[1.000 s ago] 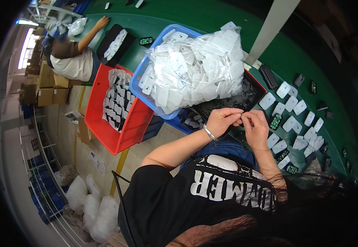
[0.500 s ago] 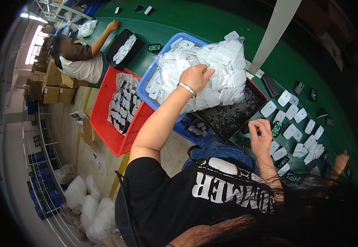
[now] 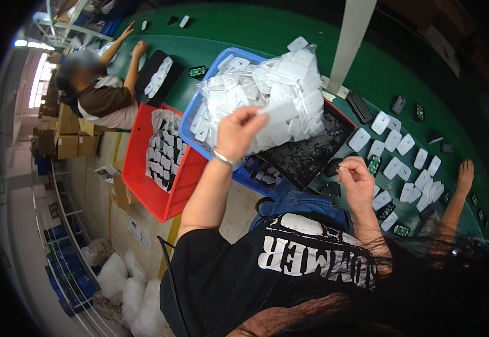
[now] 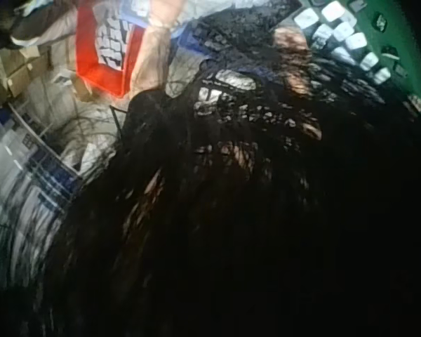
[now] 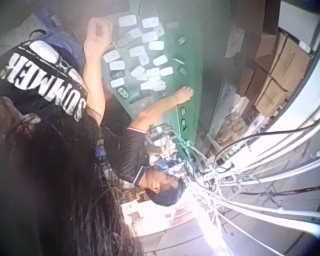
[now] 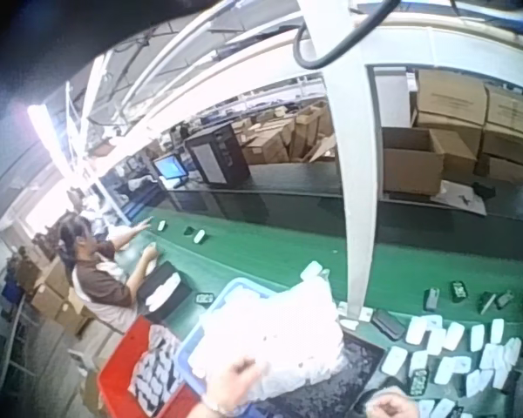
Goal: Assemble electronic circuits into plastic housings on a production line.
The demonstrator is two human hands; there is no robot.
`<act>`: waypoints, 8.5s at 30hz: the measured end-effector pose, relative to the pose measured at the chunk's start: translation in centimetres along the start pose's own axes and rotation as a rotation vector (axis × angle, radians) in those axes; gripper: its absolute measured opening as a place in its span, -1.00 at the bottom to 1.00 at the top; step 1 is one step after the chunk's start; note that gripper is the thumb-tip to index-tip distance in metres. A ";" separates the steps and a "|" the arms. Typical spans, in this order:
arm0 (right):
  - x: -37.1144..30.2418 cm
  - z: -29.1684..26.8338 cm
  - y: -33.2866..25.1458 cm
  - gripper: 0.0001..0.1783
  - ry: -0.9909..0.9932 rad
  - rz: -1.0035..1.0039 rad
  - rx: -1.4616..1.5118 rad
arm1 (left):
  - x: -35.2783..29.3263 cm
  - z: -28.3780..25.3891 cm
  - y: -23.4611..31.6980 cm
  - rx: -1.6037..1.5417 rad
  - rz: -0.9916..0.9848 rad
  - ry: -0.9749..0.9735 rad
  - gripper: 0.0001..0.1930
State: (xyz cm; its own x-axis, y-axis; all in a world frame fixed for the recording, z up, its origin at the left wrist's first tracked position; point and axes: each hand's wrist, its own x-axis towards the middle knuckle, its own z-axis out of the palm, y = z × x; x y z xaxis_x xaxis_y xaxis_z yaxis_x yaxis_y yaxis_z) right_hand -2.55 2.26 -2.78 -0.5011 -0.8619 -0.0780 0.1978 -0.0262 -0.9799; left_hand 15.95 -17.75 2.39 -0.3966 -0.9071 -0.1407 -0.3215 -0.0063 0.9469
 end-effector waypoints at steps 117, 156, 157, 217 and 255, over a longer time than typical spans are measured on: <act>-13.0 -16.9 4.7 -0.51 0.754 -0.071 1.239 | -8.9 21.7 -8.0 0.403 0.347 -0.833 -0.69; -8.0 -14.9 5.6 -0.55 0.564 0.182 1.260 | -3.6 31.7 -6.2 1.034 0.356 -0.572 -0.22; -7.8 -15.0 5.7 -0.55 0.558 0.174 1.268 | -3.8 31.2 -5.4 0.919 0.343 -0.594 -0.22; -7.1 -8.1 1.9 -0.14 0.149 0.273 0.786 | -8.1 21.6 0.0 0.295 0.396 -0.905 -0.43; -11.8 -11.5 8.6 -0.71 0.241 0.445 0.187 | -2.8 32.7 -8.1 0.733 0.618 -0.802 -0.66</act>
State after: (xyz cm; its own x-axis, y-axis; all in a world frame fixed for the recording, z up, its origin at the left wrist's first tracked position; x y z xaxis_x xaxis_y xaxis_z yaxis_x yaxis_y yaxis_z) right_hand -4.61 17.99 -12.42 -0.5094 -0.6704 -0.5395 0.5704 0.2063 -0.7950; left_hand -8.43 -1.42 -14.33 -0.9807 -0.1611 -0.1108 -0.1955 0.7982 0.5698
